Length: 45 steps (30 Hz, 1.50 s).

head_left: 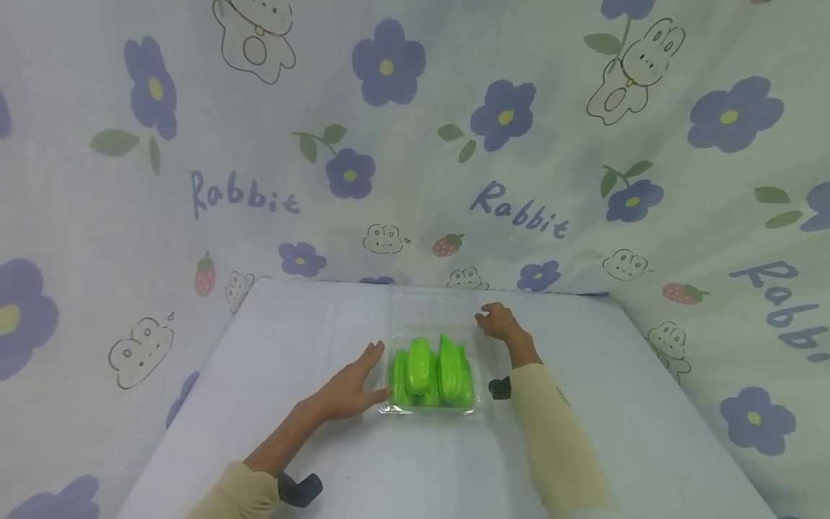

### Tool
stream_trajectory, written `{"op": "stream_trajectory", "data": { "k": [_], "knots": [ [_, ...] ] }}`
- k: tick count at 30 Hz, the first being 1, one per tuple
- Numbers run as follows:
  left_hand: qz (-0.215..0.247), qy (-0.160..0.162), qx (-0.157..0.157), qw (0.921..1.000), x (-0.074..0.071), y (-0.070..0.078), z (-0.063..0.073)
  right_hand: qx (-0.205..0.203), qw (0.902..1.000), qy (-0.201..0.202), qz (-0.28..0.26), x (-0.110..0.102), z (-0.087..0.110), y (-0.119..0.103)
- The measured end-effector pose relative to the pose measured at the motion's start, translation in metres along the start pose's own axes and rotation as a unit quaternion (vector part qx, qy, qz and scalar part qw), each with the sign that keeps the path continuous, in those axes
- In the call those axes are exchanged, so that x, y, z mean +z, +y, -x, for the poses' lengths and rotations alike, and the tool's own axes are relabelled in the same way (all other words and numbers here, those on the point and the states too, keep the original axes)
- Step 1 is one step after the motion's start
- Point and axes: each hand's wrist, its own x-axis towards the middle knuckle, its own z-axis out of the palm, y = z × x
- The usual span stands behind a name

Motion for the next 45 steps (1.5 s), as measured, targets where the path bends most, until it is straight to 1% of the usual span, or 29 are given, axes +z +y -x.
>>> {"op": "stream_trajectory", "data": {
  "k": [3, 5, 8, 11, 15, 17, 19, 21, 23, 27, 30, 33, 37, 45],
  "knots": [
    [0.001, -0.001, 0.001, 1.0000, 0.000, 0.001, 0.000, 0.001, 0.9998, 0.008, 0.020, -0.005, 0.002, 0.000],
    [0.002, -0.002, 0.003, 1.0000, 0.000, 0.002, 0.000, -0.003, 0.9989, 0.024, 0.041, -0.008, 0.003, 0.001],
    [0.001, -0.003, 0.003, 1.0000, 0.000, 0.002, 0.000, -0.019, 0.9952, 0.068, 0.068, -0.012, 0.007, 0.000],
    [0.002, -0.002, -0.001, 1.0000, 0.000, 0.002, 0.000, -0.051, 0.9876, 0.127, 0.077, -0.016, 0.013, -0.003],
    [0.006, 0.002, 0.000, 1.0000, 0.001, 0.002, 0.001, -0.086, 0.9761, 0.194, 0.048, -0.020, 0.030, -0.017],
    [0.008, 0.006, 0.003, 1.0000, 0.001, 0.001, 0.002, -0.102, 0.9708, 0.215, 0.033, -0.019, 0.041, -0.026],
    [0.011, 0.008, 0.005, 0.9999, 0.002, 0.001, 0.003, -0.113, 0.9678, 0.224, 0.018, -0.018, 0.054, -0.035],
    [0.015, 0.012, 0.010, 0.9998, 0.003, 0.000, 0.003, -0.125, 0.9670, 0.222, 0.007, -0.015, 0.066, -0.044],
    [0.019, 0.016, 0.017, 0.9996, 0.004, -0.001, 0.004, -0.134, 0.9690, 0.207, 0.002, -0.011, 0.078, -0.050],
    [0.021, 0.020, 0.021, 0.9994, 0.004, -0.001, 0.004, -0.131, 0.9783, 0.160, 0.011, 0.000, 0.099, -0.058],
    [0.025, 0.020, 0.021, 0.9993, 0.004, -0.001, 0.004, -0.119, 0.9832, 0.135, 0.029, 0.011, 0.111, -0.059],
    [0.029, 0.020, 0.019, 0.9992, 0.004, 0.000, 0.005, -0.109, 0.9856, 0.124, 0.037, 0.024, 0.118, -0.058],
    [0.028, 0.020, 0.015, 0.9993, 0.005, -0.001, 0.005, -0.106, 0.9864, 0.122, 0.028, 0.037, 0.126, -0.058],
    [0.019, 0.019, 0.008, 0.9996, 0.007, -0.003, 0.004, -0.119, 0.9855, 0.119, 0.021, 0.052, 0.128, -0.060]
  ]
}}
